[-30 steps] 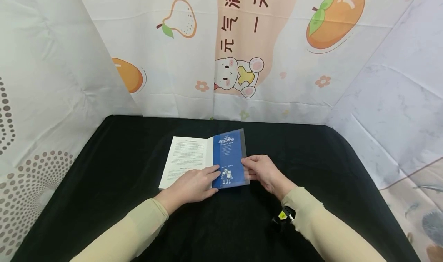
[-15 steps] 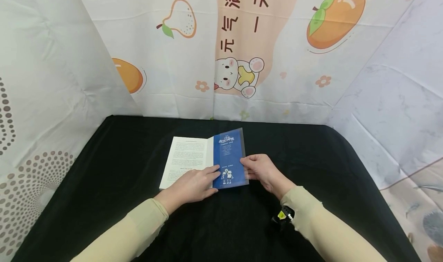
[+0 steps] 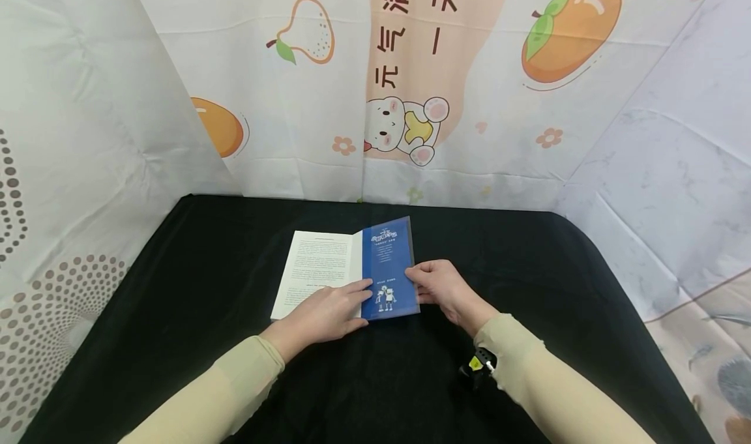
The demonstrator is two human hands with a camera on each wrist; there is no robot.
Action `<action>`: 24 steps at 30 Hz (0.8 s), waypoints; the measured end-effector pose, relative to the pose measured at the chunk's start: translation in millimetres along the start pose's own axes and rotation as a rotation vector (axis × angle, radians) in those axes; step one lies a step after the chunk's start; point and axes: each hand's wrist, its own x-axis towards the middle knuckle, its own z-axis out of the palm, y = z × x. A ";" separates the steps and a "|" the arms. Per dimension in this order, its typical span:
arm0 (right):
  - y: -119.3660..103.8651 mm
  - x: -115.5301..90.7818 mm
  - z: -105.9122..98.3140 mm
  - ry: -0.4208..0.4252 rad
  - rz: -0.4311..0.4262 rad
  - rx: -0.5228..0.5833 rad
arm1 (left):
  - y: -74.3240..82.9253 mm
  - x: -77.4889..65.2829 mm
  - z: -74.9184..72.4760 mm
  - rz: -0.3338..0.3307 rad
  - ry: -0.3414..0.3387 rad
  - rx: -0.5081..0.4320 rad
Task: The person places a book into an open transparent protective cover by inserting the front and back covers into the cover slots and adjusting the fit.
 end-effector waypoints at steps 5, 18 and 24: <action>0.0 0.6 0.7 -0.007 -0.007 -0.011 | 0.4 0.2 -0.8 -0.015 -0.012 -0.016; -23.5 -18.6 7.8 -0.047 -0.018 -0.063 | -0.8 0.2 -0.9 -0.020 -0.024 -0.031; -16.0 -11.0 6.1 -0.044 -0.024 -0.067 | -0.8 0.5 -1.2 -0.011 -0.016 -0.045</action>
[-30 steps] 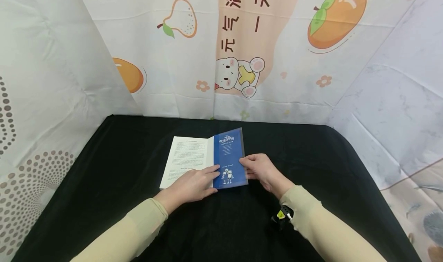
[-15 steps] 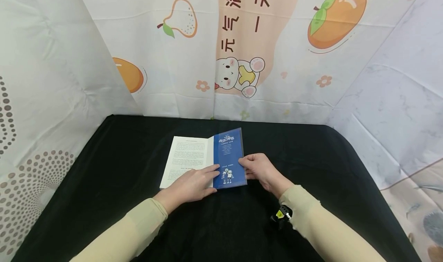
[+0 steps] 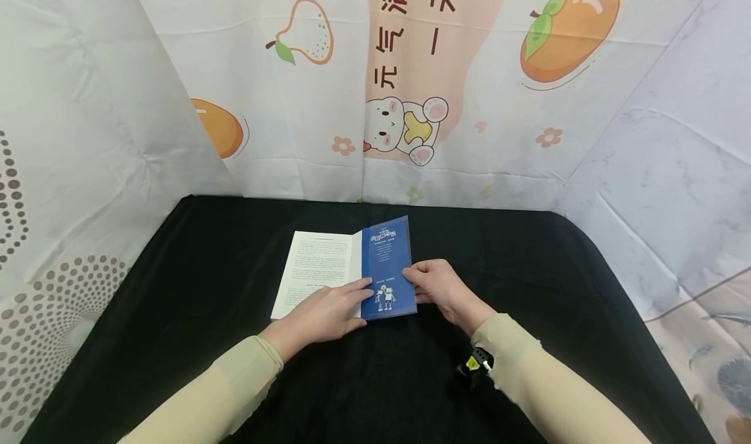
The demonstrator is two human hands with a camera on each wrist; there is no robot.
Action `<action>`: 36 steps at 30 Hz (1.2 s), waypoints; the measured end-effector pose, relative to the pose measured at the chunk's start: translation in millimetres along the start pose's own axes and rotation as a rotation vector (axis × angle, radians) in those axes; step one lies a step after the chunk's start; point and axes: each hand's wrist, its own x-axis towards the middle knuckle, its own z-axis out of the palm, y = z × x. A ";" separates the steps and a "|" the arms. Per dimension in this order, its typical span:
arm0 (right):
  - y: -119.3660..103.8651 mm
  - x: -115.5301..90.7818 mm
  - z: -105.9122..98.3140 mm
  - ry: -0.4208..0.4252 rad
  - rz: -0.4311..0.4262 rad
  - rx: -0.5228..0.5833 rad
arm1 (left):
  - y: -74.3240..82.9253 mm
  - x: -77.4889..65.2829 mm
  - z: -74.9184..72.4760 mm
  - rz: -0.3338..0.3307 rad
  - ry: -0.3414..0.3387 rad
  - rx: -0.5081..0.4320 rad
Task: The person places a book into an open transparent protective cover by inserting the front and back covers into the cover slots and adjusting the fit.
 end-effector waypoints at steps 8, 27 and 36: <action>11.5 9.3 -5.0 0.002 -0.014 -0.001 | 2.3 -0.4 -1.1 -0.022 0.010 -0.066; -5.9 -0.5 -8.8 -0.022 -0.174 -0.078 | 29.8 11.6 -12.5 -0.158 0.109 -0.358; -14.7 -5.0 1.6 -0.007 -0.265 -0.160 | 34.8 13.0 -23.7 -0.267 0.136 -0.624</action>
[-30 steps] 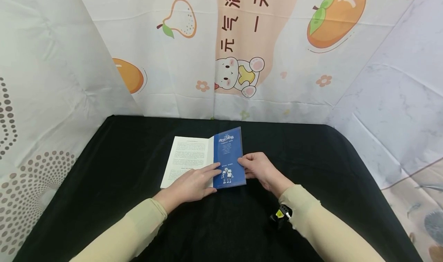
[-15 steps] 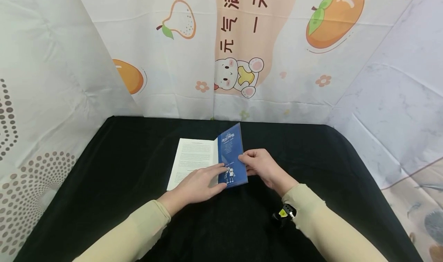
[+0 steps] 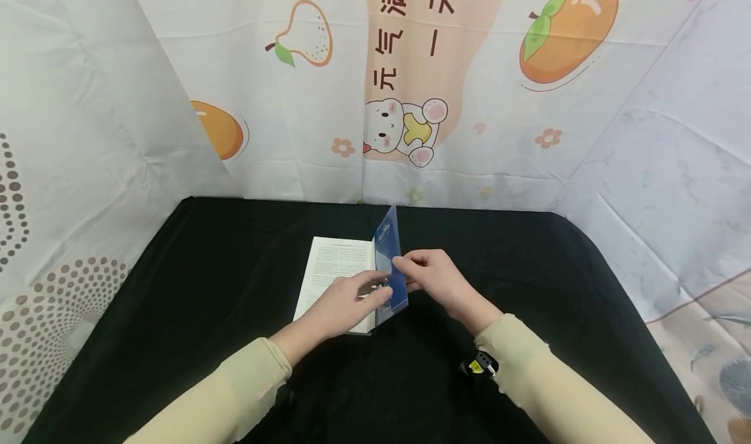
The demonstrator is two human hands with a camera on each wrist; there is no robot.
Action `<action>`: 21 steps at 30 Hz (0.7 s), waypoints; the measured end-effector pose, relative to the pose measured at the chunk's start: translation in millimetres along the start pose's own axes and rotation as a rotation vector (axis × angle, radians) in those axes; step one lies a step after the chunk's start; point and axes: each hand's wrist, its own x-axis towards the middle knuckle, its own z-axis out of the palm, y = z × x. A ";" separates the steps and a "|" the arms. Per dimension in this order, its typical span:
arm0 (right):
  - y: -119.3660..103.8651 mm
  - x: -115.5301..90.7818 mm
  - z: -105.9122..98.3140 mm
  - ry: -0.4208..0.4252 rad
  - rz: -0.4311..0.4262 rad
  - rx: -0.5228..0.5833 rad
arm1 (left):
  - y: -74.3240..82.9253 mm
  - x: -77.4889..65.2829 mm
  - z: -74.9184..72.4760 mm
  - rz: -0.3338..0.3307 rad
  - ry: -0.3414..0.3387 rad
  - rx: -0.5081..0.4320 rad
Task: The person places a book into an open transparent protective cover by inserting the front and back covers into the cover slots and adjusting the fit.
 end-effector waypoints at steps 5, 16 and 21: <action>-0.6 0.6 8.3 -0.056 -0.058 0.013 | 1.6 0.7 -7.7 -0.030 0.062 -0.105; 3.0 -2.6 23.2 -0.199 -0.148 -0.223 | -0.1 4.1 -23.6 -0.179 0.129 -0.247; 8.6 -2.1 30.6 -0.288 -0.172 -0.257 | -4.7 2.4 -28.9 -0.210 0.166 -0.241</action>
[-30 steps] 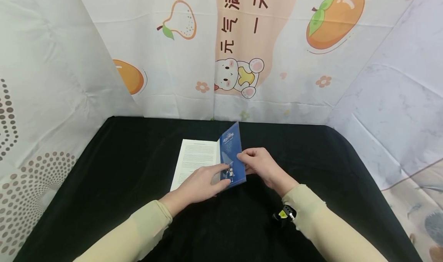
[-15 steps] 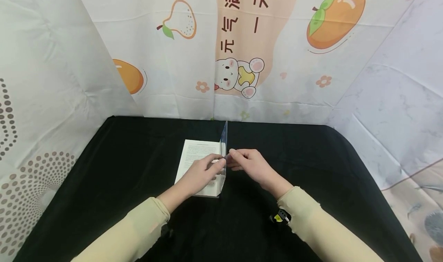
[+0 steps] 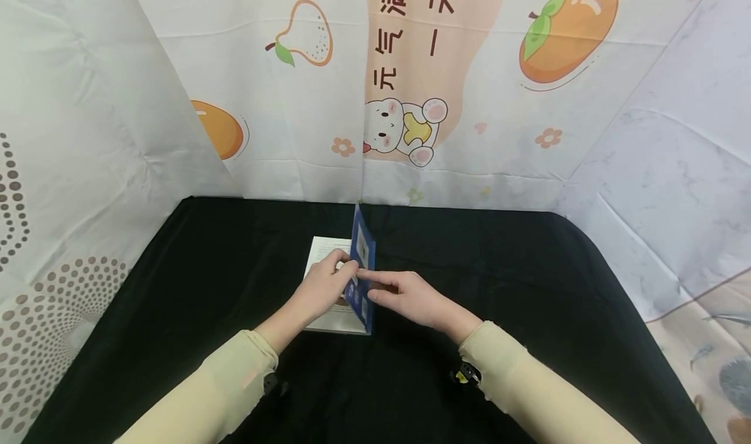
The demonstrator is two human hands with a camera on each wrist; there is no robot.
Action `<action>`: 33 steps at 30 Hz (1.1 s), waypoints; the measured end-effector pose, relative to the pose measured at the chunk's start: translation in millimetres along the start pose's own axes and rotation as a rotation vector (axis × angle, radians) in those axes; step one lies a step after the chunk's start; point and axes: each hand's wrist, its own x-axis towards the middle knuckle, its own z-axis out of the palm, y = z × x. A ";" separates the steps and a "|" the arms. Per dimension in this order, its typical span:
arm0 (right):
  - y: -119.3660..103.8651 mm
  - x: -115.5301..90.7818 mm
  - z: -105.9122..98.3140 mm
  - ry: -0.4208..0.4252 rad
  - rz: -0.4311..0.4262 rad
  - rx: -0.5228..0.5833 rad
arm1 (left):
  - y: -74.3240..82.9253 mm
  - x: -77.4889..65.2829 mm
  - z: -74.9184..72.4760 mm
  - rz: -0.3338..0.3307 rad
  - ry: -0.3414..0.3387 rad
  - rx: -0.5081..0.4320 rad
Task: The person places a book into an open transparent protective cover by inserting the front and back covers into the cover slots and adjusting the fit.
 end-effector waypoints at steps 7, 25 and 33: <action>9.1 1.4 10.6 -0.077 0.001 -0.120 | -5.7 -0.9 -8.2 -0.011 0.061 0.050; 26.5 -3.1 26.0 -0.247 -0.026 -0.390 | -43.6 -1.3 -25.2 -0.049 0.113 0.158; 27.2 -3.3 25.9 -0.275 -0.027 -0.422 | -50.3 -0.2 -29.1 -0.050 0.124 0.279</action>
